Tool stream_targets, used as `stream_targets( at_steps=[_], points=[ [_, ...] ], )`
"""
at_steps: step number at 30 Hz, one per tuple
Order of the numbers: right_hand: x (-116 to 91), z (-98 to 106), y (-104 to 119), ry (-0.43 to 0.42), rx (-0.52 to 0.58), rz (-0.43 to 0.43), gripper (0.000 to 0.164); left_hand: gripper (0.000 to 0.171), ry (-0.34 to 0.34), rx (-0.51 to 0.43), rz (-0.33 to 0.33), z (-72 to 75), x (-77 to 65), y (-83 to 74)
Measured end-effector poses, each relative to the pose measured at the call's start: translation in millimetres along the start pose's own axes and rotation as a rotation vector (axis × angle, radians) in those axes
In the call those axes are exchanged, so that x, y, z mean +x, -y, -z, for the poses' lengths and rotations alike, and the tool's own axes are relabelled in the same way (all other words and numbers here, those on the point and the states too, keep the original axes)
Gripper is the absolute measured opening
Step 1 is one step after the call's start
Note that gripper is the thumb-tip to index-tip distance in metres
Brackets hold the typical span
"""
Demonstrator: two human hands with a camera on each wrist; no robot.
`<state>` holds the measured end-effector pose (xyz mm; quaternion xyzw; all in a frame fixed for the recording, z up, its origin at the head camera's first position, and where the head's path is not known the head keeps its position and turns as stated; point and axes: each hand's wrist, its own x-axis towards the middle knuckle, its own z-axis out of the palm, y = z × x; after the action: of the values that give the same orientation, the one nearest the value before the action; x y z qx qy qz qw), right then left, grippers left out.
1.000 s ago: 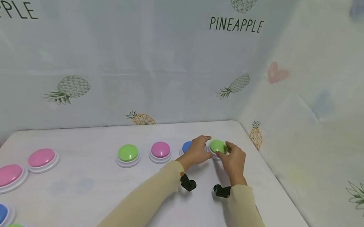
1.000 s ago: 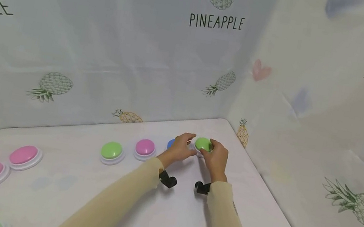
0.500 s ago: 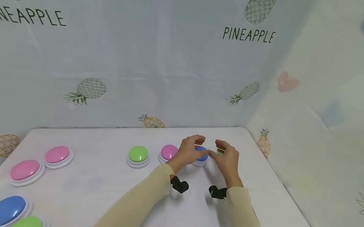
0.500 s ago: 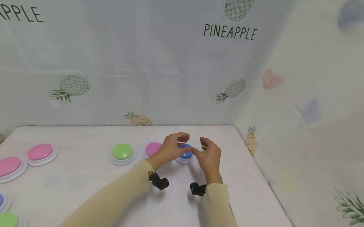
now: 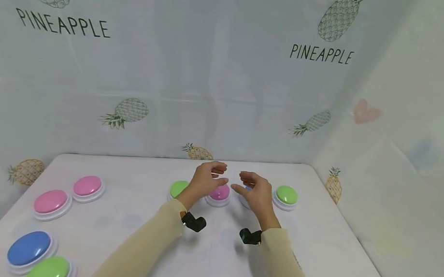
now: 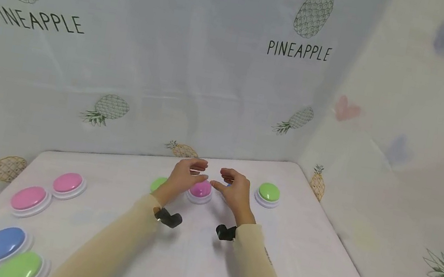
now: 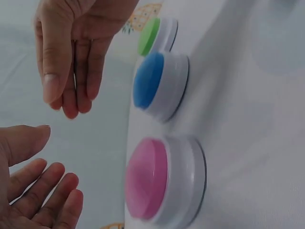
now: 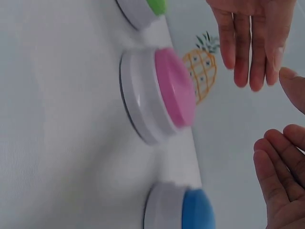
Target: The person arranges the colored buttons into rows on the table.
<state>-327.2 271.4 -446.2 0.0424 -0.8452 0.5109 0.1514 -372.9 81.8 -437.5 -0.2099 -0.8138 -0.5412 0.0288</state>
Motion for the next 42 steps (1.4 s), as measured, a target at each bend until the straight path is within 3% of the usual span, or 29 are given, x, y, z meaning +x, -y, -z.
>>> stream_targets(
  at_steps=[10,19,31,42],
  points=[
    [-0.1,-56.6,27.0,0.094,0.082,0.012,0.047,0.043,-0.005,0.042,0.066,54.1,-23.1,21.2],
    [-3.4,-111.2,46.5,0.203,0.087,0.105,0.046,0.047,-0.028,0.121,0.087,114.1,-57.1,39.4],
    [-14.2,-176.9,71.6,0.324,0.104,0.126,0.046,0.05,-0.132,0.235,0.187,197.2,-102.6,70.4],
    [-22.6,-215.9,86.3,0.397,0.121,0.124,0.043,0.053,-0.228,0.395,0.274,269.6,-134.7,87.8]
  ],
)
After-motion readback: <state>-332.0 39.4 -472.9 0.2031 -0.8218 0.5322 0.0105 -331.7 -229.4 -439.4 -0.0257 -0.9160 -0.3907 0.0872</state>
